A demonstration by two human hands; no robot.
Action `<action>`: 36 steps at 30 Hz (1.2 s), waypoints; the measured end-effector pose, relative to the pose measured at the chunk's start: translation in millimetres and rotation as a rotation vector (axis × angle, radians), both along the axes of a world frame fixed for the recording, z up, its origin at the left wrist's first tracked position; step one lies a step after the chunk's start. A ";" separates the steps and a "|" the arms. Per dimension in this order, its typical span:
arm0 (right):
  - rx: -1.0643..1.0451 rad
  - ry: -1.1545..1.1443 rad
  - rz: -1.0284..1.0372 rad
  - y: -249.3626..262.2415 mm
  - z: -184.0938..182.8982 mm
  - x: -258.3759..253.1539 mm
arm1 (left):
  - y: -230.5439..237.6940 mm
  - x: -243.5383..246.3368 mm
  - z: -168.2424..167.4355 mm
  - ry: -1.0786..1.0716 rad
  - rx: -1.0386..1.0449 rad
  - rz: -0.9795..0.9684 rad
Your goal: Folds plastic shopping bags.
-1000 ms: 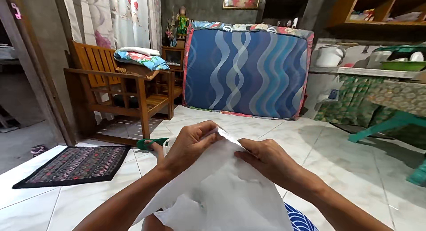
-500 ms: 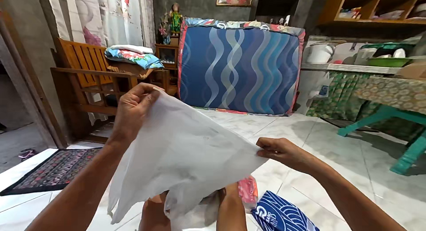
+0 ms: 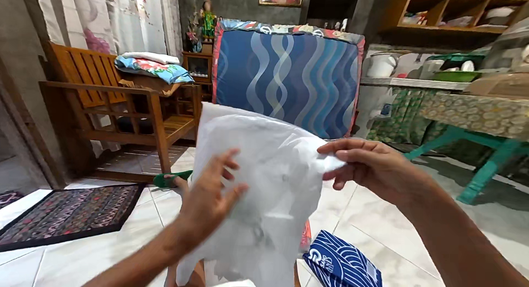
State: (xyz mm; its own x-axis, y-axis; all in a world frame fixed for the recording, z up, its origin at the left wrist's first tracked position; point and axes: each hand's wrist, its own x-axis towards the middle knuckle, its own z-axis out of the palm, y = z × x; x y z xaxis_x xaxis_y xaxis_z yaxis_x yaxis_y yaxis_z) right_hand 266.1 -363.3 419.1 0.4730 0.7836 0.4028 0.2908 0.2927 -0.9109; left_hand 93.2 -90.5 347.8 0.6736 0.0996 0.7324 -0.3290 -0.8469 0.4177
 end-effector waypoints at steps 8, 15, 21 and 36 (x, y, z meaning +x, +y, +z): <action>0.231 -0.533 -0.379 -20.7 42.4 -26.3 | -82.1 4.5 -72.1 -0.019 0.107 -0.188; 0.152 -0.923 -0.856 -55.3 33.0 1.0 | 0.0 -11.7 -89.6 0.067 -0.057 -0.273; -0.028 -0.844 -0.359 -48.9 -25.2 26.2 | 66.5 -55.3 -63.5 0.157 -0.084 -0.134; -0.133 -1.184 -0.224 -66.7 -17.7 -2.3 | -28.0 41.3 -49.3 0.110 0.224 -0.380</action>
